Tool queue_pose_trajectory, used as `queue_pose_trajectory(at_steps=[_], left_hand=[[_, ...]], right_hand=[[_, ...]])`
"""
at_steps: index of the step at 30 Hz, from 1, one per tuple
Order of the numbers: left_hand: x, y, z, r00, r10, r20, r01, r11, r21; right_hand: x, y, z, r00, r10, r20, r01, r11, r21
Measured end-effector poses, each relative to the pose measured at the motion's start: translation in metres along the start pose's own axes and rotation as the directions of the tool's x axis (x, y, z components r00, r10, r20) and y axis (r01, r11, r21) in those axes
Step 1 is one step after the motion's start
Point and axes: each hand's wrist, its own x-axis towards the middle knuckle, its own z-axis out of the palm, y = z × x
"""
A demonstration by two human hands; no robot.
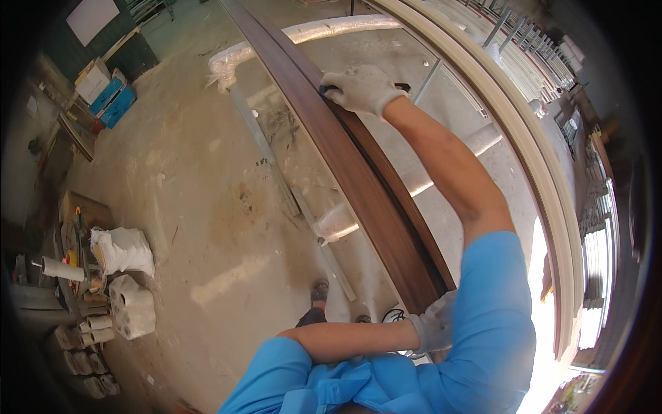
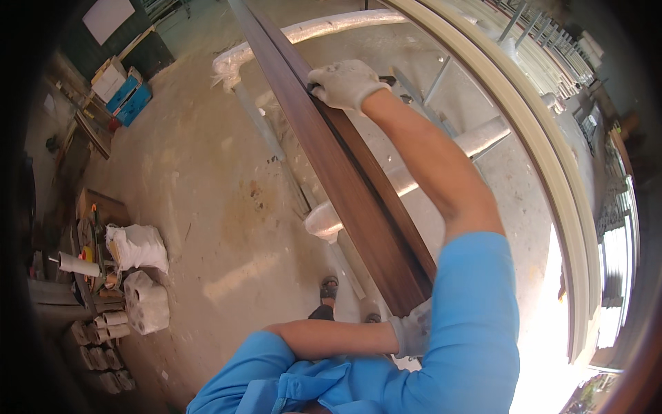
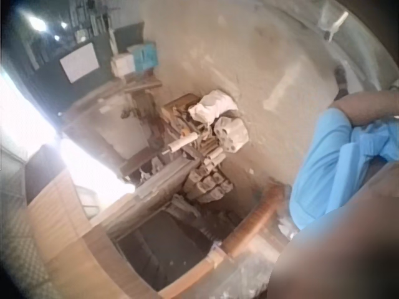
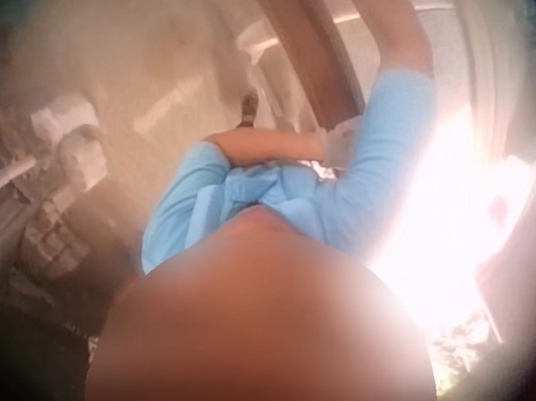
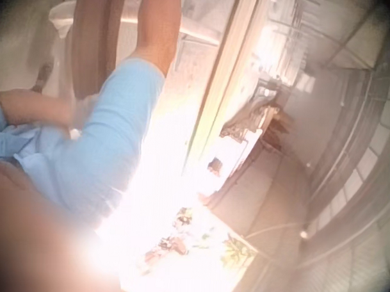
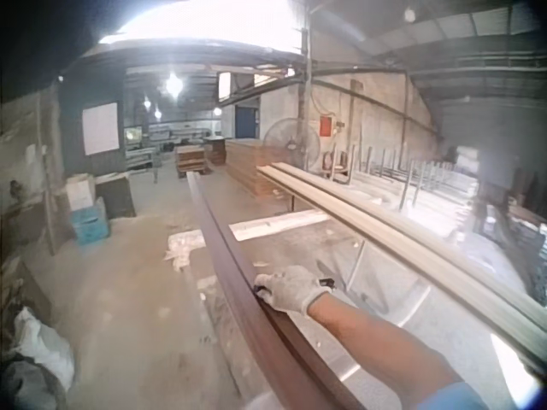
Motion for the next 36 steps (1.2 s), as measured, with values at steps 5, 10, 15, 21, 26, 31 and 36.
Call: queue_pose_trajectory(at_steps=[5,10,15,21,26,31,36], left_hand=[[-0.001,0.02,-0.008,0.941,0.243,-0.236,-0.113,0.882,0.457],[-0.005,0.025,-0.011,0.951,0.284,-0.123,-0.162,0.796,0.583],[-0.005,0.026,-0.011,0.951,0.288,-0.115,-0.172,0.8,0.575],[-0.007,0.029,-0.012,0.96,0.241,-0.142,-0.135,0.843,0.52],[-0.01,0.034,-0.009,0.916,0.295,-0.272,-0.113,0.84,0.531],[-0.007,0.029,-0.007,0.943,0.202,-0.263,-0.053,0.874,0.483],[-0.003,0.031,-0.013,0.969,0.069,-0.239,0.034,0.916,0.4]], right_hand=[[-0.07,-0.002,0.0,0.999,-0.034,-0.041,0.037,0.997,0.062],[-0.149,-0.008,-0.009,0.996,-0.086,-0.035,0.089,0.993,0.082],[-0.248,-0.017,-0.007,0.988,-0.119,-0.096,0.134,0.977,0.167],[-0.369,-0.014,-0.037,0.939,-0.137,0.316,0.034,0.949,0.312],[-0.451,-0.011,-0.039,0.894,0.113,0.433,-0.445,0.135,0.885],[-0.547,-0.035,-0.047,0.764,0.186,0.618,-0.629,0.0,0.777],[-0.678,-0.047,-0.077,0.503,0.417,0.757,-0.849,0.077,0.523]])
